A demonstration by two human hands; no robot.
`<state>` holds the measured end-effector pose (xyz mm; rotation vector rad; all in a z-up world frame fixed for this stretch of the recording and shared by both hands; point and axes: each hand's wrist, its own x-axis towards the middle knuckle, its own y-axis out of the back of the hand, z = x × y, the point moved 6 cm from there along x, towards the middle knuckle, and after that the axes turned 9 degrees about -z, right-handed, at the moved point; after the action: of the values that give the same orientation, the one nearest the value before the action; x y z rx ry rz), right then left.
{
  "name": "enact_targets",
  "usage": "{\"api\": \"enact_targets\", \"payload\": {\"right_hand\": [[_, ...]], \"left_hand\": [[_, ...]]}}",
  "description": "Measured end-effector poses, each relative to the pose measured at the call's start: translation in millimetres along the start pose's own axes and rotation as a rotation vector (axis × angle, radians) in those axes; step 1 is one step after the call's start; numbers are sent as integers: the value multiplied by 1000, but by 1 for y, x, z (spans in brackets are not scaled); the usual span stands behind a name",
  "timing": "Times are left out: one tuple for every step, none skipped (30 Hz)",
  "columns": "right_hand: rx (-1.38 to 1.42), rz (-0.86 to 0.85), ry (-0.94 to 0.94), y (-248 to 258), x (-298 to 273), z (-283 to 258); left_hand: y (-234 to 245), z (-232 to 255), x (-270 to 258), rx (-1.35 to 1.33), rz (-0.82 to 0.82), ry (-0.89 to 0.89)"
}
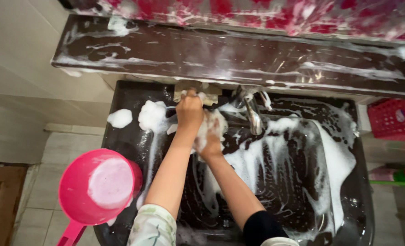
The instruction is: The person scrubs a black sink basin and the surrounding countertop area using a soapy sponge, working lather across all interior and exterior surfaces.
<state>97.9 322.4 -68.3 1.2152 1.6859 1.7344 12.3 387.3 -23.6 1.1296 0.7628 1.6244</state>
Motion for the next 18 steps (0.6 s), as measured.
{"api": "enact_targets", "payload": {"right_hand": [[32,47,-1,14,-4,8],[66,96,0,25,-7,16],[149,14,-67,27,-9,27],[233,-69,-131,26,-12,37],[318,-152,-195,25,-15,48],[383,-111,-232,30,-21,57],[449,-69,-270,36,-29,68],[515,-24,-303,40,-34,81],[636,4,-340,41,-43,93],[758,27,-375,41,-58,105],[881,48,-410,40,-71,118],[646,77,-369,47,-76,132],[412,106,-325,53,-79,145],[181,133,-281,54,-80,146],[154,127,-324,50,-83,148],[128,120,-360,48,-84,150],[102,114,-395,45,-82,150],[101,92,-410,40,-80,147]], "left_hand": [[1,2,-1,-10,-15,7],[4,4,-2,-17,-30,16],[10,7,-5,-23,-7,-34],[17,11,-11,-29,17,-83],[24,16,-18,-35,40,-133],[27,16,-25,-113,-19,-88],[30,17,-34,-192,-77,-44],[35,18,-42,-268,-133,0],[41,24,-50,-236,-159,-6],[47,32,-62,-203,-186,-5],[53,38,-75,-171,-213,-4],[56,39,-90,-232,-309,29],[58,40,-107,-294,-405,62],[64,43,-124,-324,-433,29],[71,45,-141,-354,-460,-4],[81,45,-156,-365,-426,-39],[91,45,-171,-374,-391,-74],[98,41,-183,-379,-390,-32]]}}
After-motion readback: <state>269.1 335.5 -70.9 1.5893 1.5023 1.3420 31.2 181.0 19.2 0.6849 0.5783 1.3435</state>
